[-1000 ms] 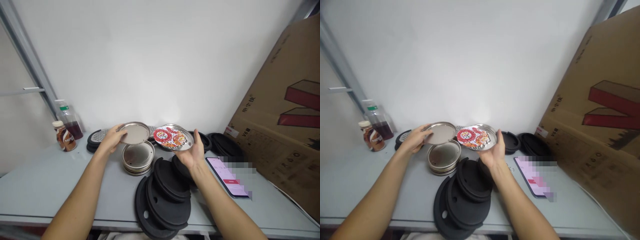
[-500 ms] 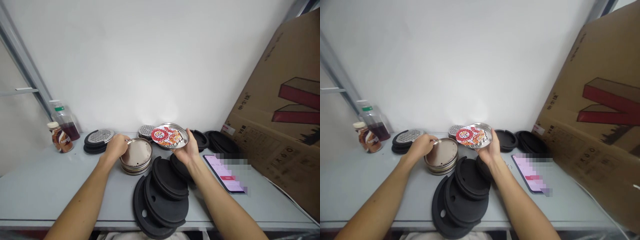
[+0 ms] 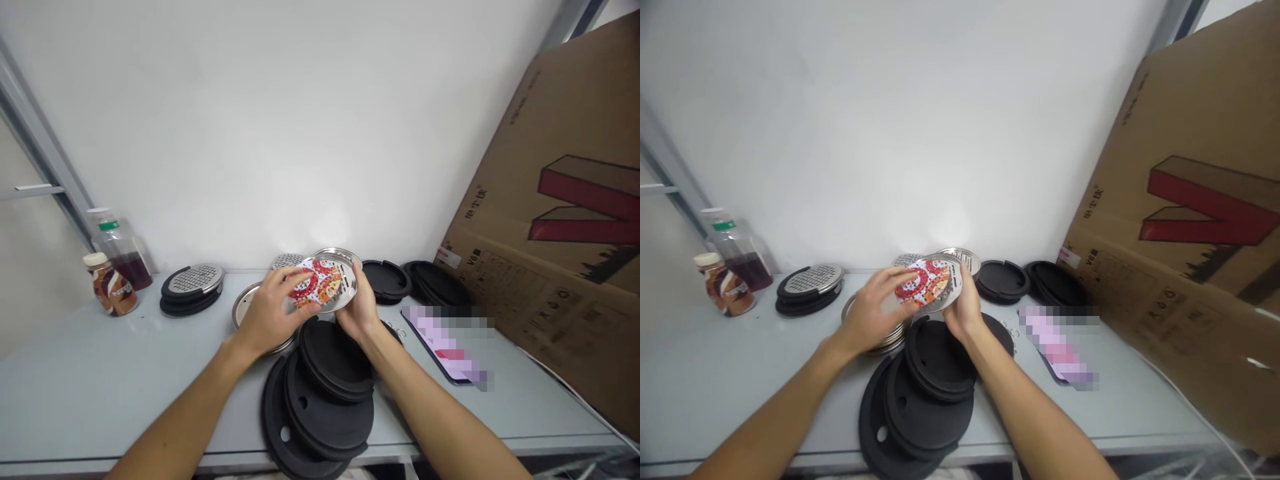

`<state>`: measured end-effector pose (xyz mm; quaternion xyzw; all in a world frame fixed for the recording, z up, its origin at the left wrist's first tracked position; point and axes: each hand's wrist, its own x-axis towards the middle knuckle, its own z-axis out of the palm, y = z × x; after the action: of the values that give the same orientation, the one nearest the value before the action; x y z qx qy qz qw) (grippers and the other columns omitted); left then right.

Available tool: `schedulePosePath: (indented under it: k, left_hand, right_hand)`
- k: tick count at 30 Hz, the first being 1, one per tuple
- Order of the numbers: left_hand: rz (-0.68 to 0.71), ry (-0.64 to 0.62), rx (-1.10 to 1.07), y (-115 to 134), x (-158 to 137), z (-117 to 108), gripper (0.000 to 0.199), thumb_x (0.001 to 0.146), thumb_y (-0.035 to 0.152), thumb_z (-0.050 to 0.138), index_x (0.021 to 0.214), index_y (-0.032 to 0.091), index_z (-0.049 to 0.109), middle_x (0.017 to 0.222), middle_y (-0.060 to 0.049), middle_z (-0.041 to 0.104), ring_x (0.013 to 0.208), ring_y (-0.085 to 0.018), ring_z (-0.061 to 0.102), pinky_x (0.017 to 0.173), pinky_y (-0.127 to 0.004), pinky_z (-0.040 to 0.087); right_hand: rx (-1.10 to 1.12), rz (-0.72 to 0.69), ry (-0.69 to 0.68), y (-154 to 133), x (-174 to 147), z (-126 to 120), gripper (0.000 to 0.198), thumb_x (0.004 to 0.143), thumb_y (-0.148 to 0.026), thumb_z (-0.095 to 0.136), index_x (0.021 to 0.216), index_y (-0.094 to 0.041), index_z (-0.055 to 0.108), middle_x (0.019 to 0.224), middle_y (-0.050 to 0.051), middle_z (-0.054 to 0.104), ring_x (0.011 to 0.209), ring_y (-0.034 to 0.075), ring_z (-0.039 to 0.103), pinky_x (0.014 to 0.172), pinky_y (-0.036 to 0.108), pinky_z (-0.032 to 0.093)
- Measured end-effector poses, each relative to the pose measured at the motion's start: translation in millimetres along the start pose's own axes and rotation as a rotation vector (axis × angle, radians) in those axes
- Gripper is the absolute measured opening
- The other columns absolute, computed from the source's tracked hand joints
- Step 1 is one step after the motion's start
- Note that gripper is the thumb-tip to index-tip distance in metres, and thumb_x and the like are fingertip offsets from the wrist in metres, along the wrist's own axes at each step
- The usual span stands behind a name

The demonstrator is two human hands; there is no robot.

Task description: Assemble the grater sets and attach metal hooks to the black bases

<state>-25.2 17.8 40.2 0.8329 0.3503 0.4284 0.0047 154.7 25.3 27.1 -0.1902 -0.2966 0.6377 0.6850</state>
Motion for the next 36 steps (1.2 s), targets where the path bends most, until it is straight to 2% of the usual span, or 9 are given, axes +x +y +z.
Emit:
schedulePosePath:
  k: [6, 10, 13, 17, 21, 26, 29, 32, 36]
  left_hand:
    - [-0.005, -0.025, -0.020, 3, -10, 7, 0.027, 0.092, 0.038, 0.061, 0.113, 0.023, 0.069, 0.114, -0.006, 0.072, 0.103, -0.023, 0.066, 0.094, -0.036, 0.049]
    - [-0.412, 0.204, -0.124, -21, 6, -14, 0.031, 0.093, 0.042, 0.055, 0.080, 0.019, 0.071, 0.077, -0.002, 0.071, 0.076, -0.018, 0.064, 0.075, -0.027, 0.048]
    - [-0.642, 0.275, -0.171, -53, 35, -19, 0.043, 0.096, 0.042, 0.048, 0.065, 0.017, 0.063, 0.051, 0.000, 0.054, 0.062, -0.017, 0.058, 0.065, -0.026, 0.045]
    - [-0.851, 0.138, -0.333, -101, 74, 1, 0.031, 0.098, 0.037, 0.050, 0.091, 0.012, 0.066, 0.075, -0.003, 0.064, 0.067, -0.016, 0.062, 0.064, -0.029, 0.052]
    - [-0.959, -0.013, -0.452, -127, 87, 24, 0.032, 0.095, 0.034, 0.060, 0.120, 0.014, 0.058, 0.117, -0.010, 0.062, 0.097, -0.021, 0.065, 0.082, -0.041, 0.056]
    - [-0.962, -0.130, -0.436, -129, 79, 32, 0.034, 0.094, 0.033, 0.061, 0.122, 0.015, 0.058, 0.121, -0.010, 0.061, 0.102, -0.023, 0.064, 0.085, -0.043, 0.056]
    - [-0.913, -0.136, -0.320, -125, 73, 30, 0.032, 0.096, 0.033, 0.057, 0.121, 0.014, 0.059, 0.120, -0.009, 0.061, 0.102, -0.024, 0.064, 0.085, -0.042, 0.055]
    - [-0.838, -0.089, -0.133, -123, 63, 14, 0.030, 0.099, 0.034, 0.053, 0.119, 0.014, 0.061, 0.120, -0.009, 0.061, 0.104, -0.024, 0.063, 0.088, -0.042, 0.054]
    - [-0.822, 0.047, 0.183, -133, 28, -44, 0.034, 0.094, 0.035, 0.059, 0.124, 0.018, 0.058, 0.133, -0.011, 0.055, 0.119, -0.027, 0.055, 0.099, -0.049, 0.045]
  right_hand:
    - [-0.264, -0.162, 0.135, 14, -1, -10, 0.034, 0.081, -0.049, 0.068, 0.095, -0.018, 0.071, 0.092, 0.003, 0.075, 0.085, 0.020, 0.068, 0.078, 0.031, 0.055]
    - [-0.418, -0.130, 0.299, 4, 7, -20, 0.030, 0.078, -0.047, 0.069, 0.075, -0.017, 0.066, 0.055, -0.002, 0.060, 0.045, 0.013, 0.051, 0.041, 0.024, 0.040]
    - [-0.437, -0.177, 0.423, -15, 22, -29, 0.027, 0.076, -0.042, 0.070, 0.085, -0.018, 0.065, 0.049, -0.007, 0.049, 0.036, 0.009, 0.039, 0.032, 0.020, 0.027]
    - [-0.452, -0.282, 0.486, -38, 48, -50, 0.048, 0.075, -0.037, 0.073, 0.118, -0.022, 0.057, 0.054, -0.010, 0.050, 0.037, 0.008, 0.040, 0.031, 0.018, 0.028]
    - [-0.475, -0.267, 0.440, -43, 64, -66, 0.050, 0.075, -0.034, 0.074, 0.118, -0.018, 0.056, 0.067, -0.004, 0.060, 0.046, 0.011, 0.052, 0.039, 0.023, 0.048]
    - [-0.556, -0.239, 0.350, -43, 59, -78, 0.065, 0.059, -0.026, 0.086, 0.117, -0.014, 0.060, 0.087, 0.005, 0.070, 0.071, 0.020, 0.068, 0.066, 0.035, 0.060]
    - [-0.880, -0.279, 0.387, -47, 56, -89, 0.071, 0.055, -0.029, 0.088, 0.119, -0.011, 0.062, 0.091, 0.011, 0.073, 0.086, 0.028, 0.069, 0.081, 0.041, 0.056]
    - [-1.386, -0.352, 0.425, -49, 58, -96, 0.066, 0.062, -0.039, 0.081, 0.119, -0.009, 0.066, 0.085, 0.012, 0.074, 0.093, 0.032, 0.068, 0.093, 0.048, 0.049]
    - [-1.579, -0.461, 0.437, -51, 54, -89, 0.058, 0.071, -0.044, 0.071, 0.117, -0.010, 0.068, 0.089, 0.014, 0.075, 0.089, 0.030, 0.069, 0.093, 0.046, 0.047]
